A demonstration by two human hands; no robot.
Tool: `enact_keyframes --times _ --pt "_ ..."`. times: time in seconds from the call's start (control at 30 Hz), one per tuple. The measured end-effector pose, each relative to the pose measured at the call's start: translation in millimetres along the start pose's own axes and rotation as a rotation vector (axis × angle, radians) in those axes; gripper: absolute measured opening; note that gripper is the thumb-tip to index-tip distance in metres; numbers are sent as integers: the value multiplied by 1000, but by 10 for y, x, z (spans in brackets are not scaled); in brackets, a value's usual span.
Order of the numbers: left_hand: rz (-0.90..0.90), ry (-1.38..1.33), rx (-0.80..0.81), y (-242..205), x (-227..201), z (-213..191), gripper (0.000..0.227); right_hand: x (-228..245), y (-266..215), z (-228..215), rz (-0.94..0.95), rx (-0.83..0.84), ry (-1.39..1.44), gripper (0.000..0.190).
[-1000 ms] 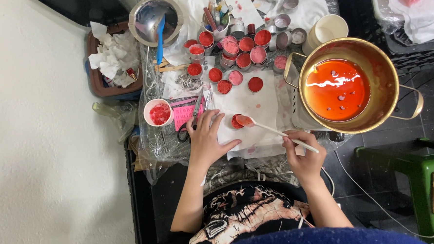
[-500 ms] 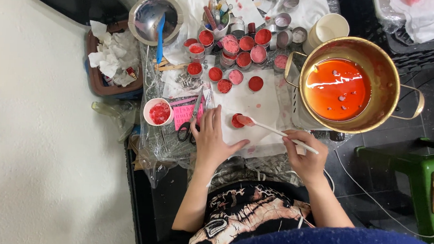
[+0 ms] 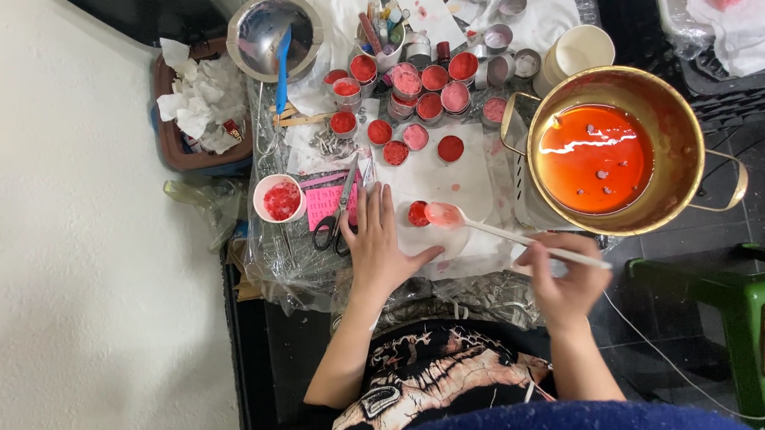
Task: The recorder is shown using a spoon to pour a red liquid mixture from a pot into small round lipstick or cosmetic containers.
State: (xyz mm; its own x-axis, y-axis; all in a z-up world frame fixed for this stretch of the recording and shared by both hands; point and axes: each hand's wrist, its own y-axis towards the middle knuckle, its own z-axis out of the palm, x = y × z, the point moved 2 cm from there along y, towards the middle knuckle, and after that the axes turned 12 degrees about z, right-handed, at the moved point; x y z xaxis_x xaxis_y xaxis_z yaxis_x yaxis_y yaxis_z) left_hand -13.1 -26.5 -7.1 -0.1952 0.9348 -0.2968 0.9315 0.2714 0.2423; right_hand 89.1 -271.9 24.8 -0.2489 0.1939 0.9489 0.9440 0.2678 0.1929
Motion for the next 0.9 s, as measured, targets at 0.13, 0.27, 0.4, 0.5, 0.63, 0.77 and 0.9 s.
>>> enact_keyframes --times 0.13,0.27,0.4,0.5,0.63,0.77,0.9 --pt "-6 -13 -2 -19 15 17 134 95 35 -440 25 -123 297 17" --pt "-9 -16 11 -3 2 5 137 120 245 -958 -18 -364 201 16" --pt "-34 -15 47 1 7 19 139 77 417 -1140 61 -353 -16 13" --pt "-17 -15 29 -17 27 49 138 90 442 -1111 137 -332 -20 10" --pt "-5 -10 24 -8 18 26 138 317 492 -991 174 -324 -21 11" --pt "-17 -10 43 -3 18 17 138 -230 428 -1305 -2 -531 -177 21" --pt "-20 -19 12 -12 15 21 139 -736 295 -1479 -296 -732 -303 21"
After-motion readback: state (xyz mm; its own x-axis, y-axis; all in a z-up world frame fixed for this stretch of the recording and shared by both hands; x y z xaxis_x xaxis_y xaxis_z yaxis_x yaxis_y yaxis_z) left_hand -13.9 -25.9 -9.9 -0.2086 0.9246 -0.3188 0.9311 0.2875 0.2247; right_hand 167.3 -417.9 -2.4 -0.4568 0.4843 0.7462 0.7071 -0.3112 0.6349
